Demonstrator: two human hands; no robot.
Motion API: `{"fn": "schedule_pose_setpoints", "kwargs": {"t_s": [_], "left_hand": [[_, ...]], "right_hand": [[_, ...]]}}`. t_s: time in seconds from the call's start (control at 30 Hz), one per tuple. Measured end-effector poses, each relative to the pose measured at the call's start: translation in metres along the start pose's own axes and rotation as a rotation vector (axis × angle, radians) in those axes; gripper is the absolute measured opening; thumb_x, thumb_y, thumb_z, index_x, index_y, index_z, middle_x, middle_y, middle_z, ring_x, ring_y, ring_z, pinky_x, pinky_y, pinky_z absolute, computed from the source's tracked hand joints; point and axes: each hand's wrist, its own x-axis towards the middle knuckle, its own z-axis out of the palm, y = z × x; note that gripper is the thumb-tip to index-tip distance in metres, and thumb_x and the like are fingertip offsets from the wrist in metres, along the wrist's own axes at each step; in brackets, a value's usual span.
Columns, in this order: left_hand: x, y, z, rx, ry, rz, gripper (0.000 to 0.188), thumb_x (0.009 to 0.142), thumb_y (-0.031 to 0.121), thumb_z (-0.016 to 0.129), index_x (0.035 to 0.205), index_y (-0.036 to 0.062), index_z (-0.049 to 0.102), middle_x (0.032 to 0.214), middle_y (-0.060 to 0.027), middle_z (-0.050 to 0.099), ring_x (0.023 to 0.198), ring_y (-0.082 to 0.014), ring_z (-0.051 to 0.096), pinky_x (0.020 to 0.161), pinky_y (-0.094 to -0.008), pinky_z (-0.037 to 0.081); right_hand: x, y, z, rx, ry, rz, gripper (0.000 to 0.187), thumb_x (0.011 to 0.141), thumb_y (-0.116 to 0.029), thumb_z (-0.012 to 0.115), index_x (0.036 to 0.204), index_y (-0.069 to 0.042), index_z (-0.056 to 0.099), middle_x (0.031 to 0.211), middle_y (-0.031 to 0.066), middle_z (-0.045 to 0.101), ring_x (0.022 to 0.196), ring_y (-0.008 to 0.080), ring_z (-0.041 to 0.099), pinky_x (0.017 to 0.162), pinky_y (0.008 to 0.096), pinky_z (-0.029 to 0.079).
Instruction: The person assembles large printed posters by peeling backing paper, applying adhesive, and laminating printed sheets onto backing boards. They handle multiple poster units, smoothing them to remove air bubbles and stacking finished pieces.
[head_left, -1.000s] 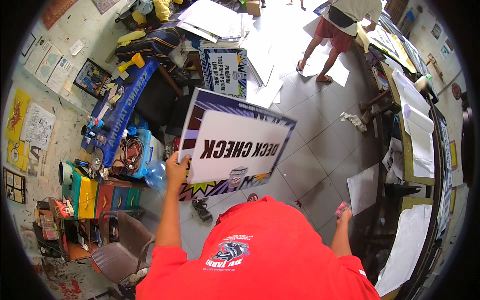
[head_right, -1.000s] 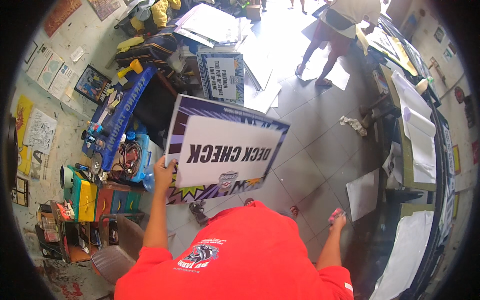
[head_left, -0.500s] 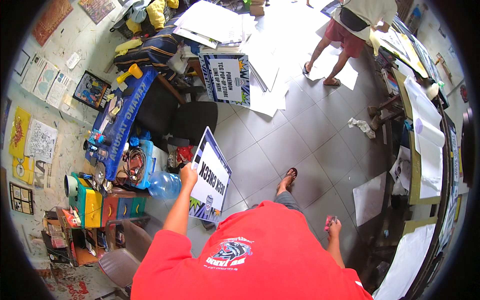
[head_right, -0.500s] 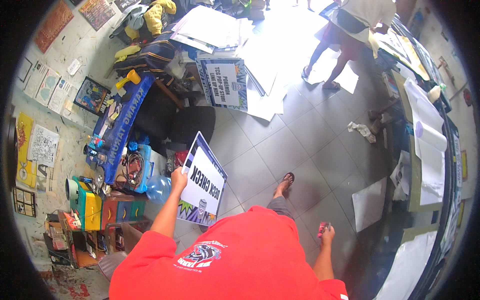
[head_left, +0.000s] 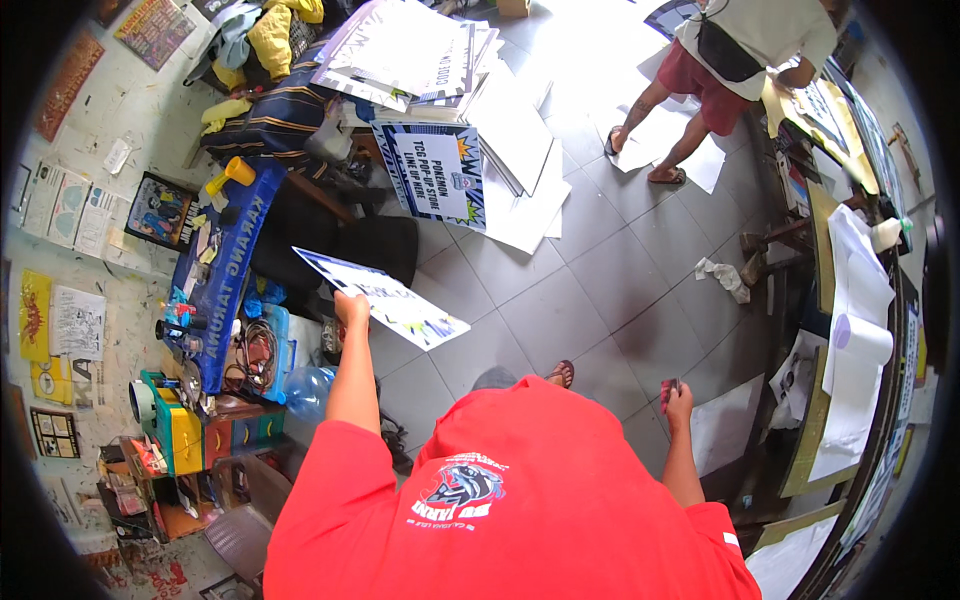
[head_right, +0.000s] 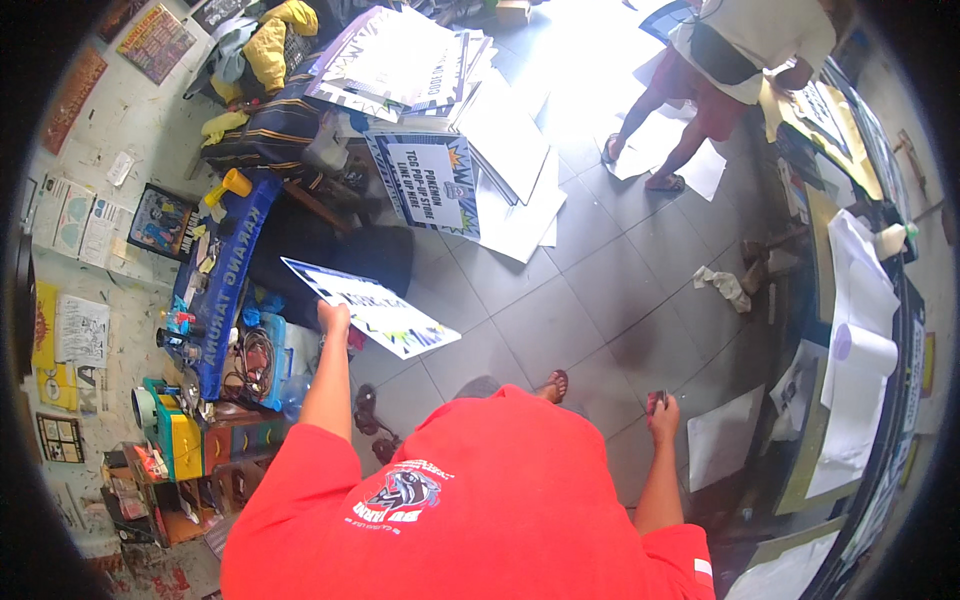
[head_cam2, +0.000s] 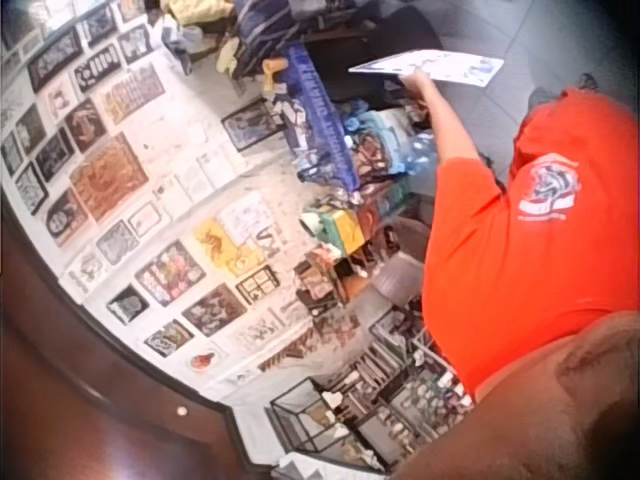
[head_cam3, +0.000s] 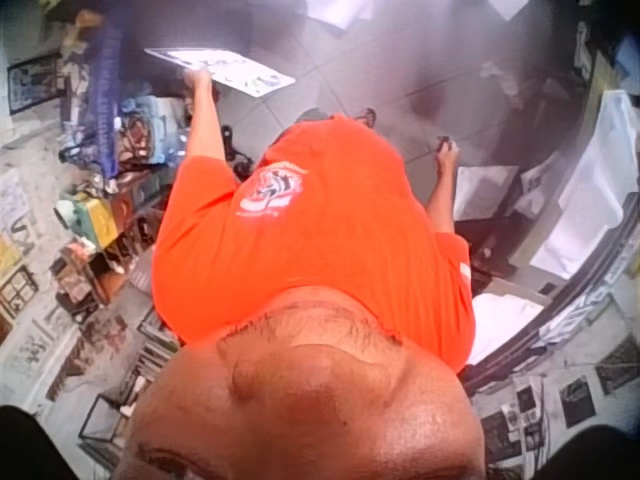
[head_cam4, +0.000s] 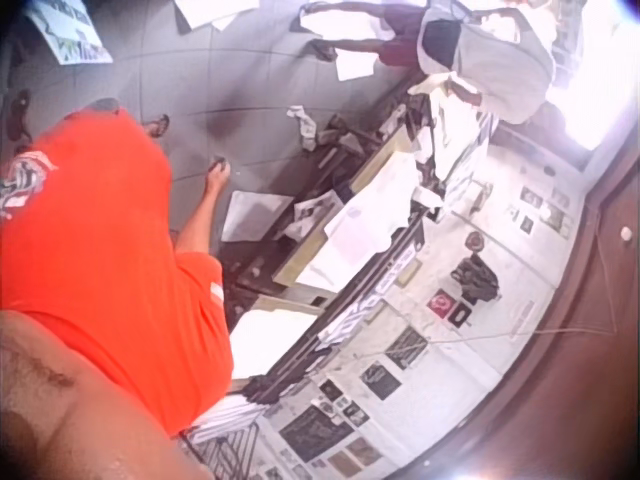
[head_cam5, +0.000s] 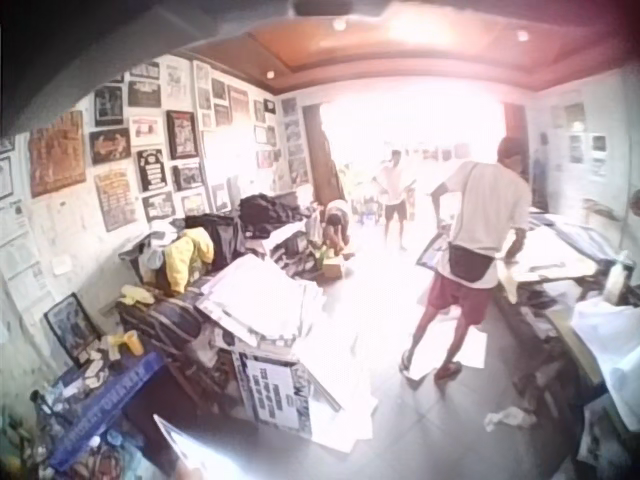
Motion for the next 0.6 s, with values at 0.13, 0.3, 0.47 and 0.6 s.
{"fn": "schedule_pose_setpoints", "kwargs": {"t_s": [0.13,0.3,0.47,0.6], "left_hand": [[0.036,0.038,0.034,-0.009,0.024,-0.012,0.025,0.074,0.006,0.054,0.096,-0.0043,0.057,0.098,-0.0252,0.063,0.096,-0.0411,0.06,0.083,-0.0448,0.047],[0.117,0.035,0.053,0.168,-0.056,0.206,0.024,0.074,0.006,0.055,0.097,0.0013,0.06,0.095,-0.0223,0.064,0.091,-0.0409,0.061,0.081,-0.0468,0.048],[0.161,0.072,0.057,0.197,-0.358,0.64,0.029,0.075,0.005,0.056,0.104,0.0067,0.06,0.094,-0.0213,0.065,0.089,-0.0406,0.062,0.076,-0.046,0.049],[0.186,0.139,0.084,0.253,-0.62,0.828,0.028,0.076,0.005,0.054,0.102,0.0136,0.061,0.087,-0.0185,0.065,0.084,-0.0384,0.062,0.073,-0.0467,0.049]], "right_hand": [[0.046,-0.036,0.001,0.012,0.034,-0.006,0.015,0.089,-0.003,0.046,0.096,-0.003,0.059,0.081,0.0031,0.061,0.064,0.0101,0.054,0.057,0.0263,0.045],[0.05,-0.014,0.028,-0.159,0.117,-0.032,0.017,0.087,-0.003,0.048,0.099,-0.001,0.06,0.081,0.0039,0.062,0.068,0.0121,0.057,0.062,0.0282,0.047],[-0.013,-0.072,0.061,-0.025,0.085,0.367,0.016,0.086,-0.003,0.05,0.098,-0.001,0.06,0.081,0.0046,0.062,0.07,0.013,0.059,0.065,0.0297,0.048],[-0.034,-0.078,0.098,-0.11,0.112,0.405,0.015,0.086,-0.004,0.05,0.097,-0.001,0.06,0.08,0.0054,0.062,0.07,0.0146,0.059,0.066,0.0311,0.047]]}}
